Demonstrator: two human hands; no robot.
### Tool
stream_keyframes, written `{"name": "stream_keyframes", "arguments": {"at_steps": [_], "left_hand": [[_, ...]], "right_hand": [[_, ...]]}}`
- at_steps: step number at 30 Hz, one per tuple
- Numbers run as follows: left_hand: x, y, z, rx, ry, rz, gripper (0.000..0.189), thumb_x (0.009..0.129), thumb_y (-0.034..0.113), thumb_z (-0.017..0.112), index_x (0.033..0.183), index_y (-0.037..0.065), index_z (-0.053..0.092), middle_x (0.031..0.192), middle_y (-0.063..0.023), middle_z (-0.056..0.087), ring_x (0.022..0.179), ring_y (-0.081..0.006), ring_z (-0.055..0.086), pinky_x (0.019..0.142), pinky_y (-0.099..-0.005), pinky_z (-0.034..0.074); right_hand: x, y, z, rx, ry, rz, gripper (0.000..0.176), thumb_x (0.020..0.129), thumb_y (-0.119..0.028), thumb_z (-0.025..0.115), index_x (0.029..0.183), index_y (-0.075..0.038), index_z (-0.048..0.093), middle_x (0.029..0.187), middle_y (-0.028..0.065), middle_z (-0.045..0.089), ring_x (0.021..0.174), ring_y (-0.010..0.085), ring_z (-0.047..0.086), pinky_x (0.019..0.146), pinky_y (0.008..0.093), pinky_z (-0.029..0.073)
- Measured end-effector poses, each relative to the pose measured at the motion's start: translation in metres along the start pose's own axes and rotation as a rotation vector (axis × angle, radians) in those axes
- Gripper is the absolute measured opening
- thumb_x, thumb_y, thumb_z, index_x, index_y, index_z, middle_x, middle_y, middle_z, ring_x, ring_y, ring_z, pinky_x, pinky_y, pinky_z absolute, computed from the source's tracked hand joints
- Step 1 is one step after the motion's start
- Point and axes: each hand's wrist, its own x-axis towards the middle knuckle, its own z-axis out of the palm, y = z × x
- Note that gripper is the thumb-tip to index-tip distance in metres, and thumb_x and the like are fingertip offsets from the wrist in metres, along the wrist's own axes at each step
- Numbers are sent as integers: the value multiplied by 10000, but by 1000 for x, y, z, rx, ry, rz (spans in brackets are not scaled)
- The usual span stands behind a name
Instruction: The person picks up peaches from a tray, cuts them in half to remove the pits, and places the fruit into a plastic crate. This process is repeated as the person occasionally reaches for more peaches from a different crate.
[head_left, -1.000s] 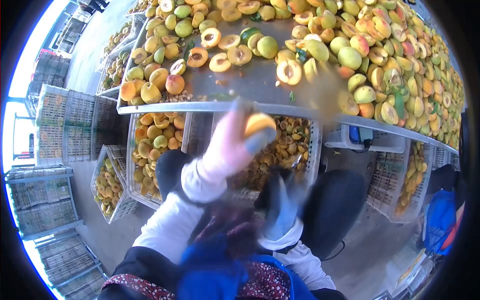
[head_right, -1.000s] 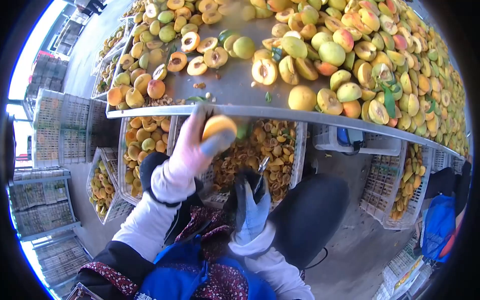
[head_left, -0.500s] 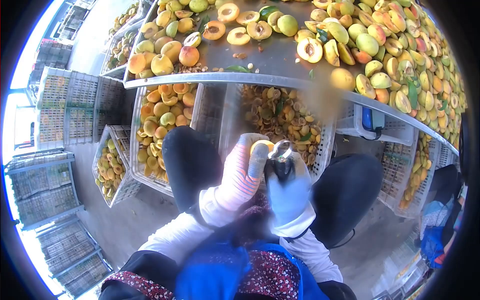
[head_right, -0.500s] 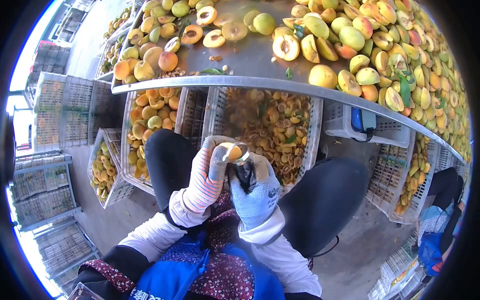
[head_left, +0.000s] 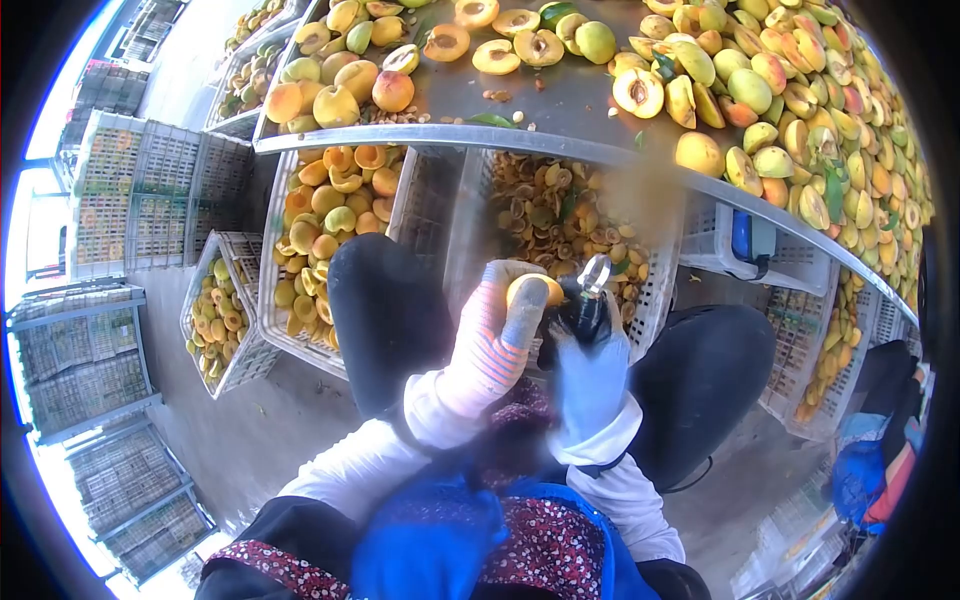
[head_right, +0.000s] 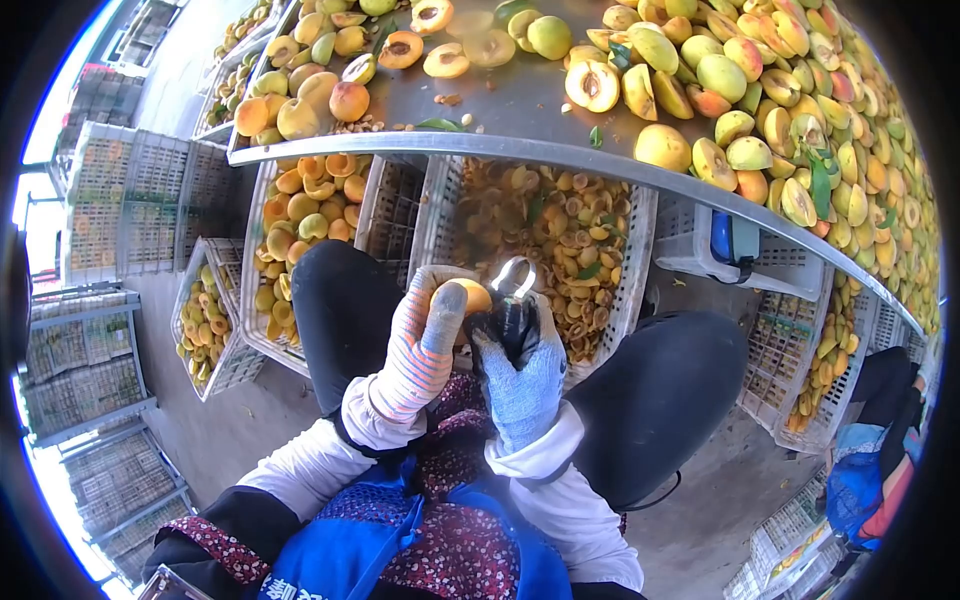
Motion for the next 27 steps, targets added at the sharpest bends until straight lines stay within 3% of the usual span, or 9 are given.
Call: {"name": "stream_keyframes", "arguments": {"at_steps": [5, 8, 9, 13, 14, 17, 19, 22, 27], "left_hand": [[-5, -4, 4, 86, 27, -19, 313, 975, 307, 505, 1119, 29, 528, 909, -37, 600, 782, -50, 512, 707, -186, 433], [-6, -15, 6, 286, 98, 150, 280, 970, 263, 523, 1132, 35, 532, 903, -30, 597, 796, -55, 532, 710, -201, 448], [-7, -13, 7, 154, 86, 63, 277, 968, 266, 528, 1124, 38, 537, 900, -28, 597, 798, -58, 539, 712, -206, 452], [-11, -6, 5, -239, 113, -169, 286, 968, 310, 525, 1076, 48, 561, 879, -26, 587, 794, -78, 547, 711, -228, 466], [-11, -1, 5, -272, 126, -193, 292, 969, 324, 521, 1057, 49, 567, 876, -31, 580, 785, -82, 528, 706, -233, 463], [-7, -1, 4, -316, 208, -142, 307, 973, 337, 510, 1073, 54, 572, 876, -25, 574, 781, -80, 523, 704, -225, 459], [-4, 4, 5, -292, 198, -113, 310, 976, 334, 503, 1091, 54, 572, 879, -23, 574, 782, -79, 521, 702, -220, 453], [-7, -1, 7, -252, 224, -52, 320, 984, 331, 484, 1118, 54, 570, 878, -21, 577, 783, -76, 522, 706, -213, 445], [-10, -4, 15, -263, 288, 17, 316, 986, 326, 474, 1097, 45, 568, 866, -26, 580, 778, -83, 527, 706, -219, 444]], "right_hand": [[0, 8, -14, -555, 6, -276, 212, 787, -86, 701, 928, -23, 556, 781, 83, 590, 661, 215, 575, 611, 323, 460], [-4, 8, -14, -762, 20, -391, 233, 771, -131, 700, 931, -37, 560, 784, 126, 579, 695, 326, 587, 610, 379, 466], [-7, 8, -14, -808, 31, -417, 241, 765, -146, 698, 934, -41, 561, 783, 139, 573, 711, 361, 586, 610, 397, 467], [-17, 17, -16, -863, -23, -642, 263, 778, -183, 693, 946, -36, 553, 772, 142, 574, 700, 365, 595, 596, 406, 466], [-19, 14, -15, -850, -5, -559, 268, 791, -199, 687, 951, -34, 551, 772, 145, 579, 693, 365, 597, 599, 405, 468], [-22, 2, -10, -796, -33, -326, 273, 869, -244, 627, 991, -18, 536, 768, 159, 598, 674, 364, 605, 607, 405, 474], [-26, 7, -10, -987, -65, -547, 251, 889, -224, 592, 1003, -9, 527, 787, 176, 601, 693, 373, 609, 610, 415, 471], [-35, 26, -9, -1071, -25, -708, 248, 923, -195, 520, 1046, 20, 513, 828, 224, 593, 725, 406, 602, 615, 444, 461], [-35, 29, -4, -904, -20, -597, 280, 933, -198, 489, 1091, 33, 504, 826, 239, 580, 718, 439, 574, 618, 462, 449]]}}
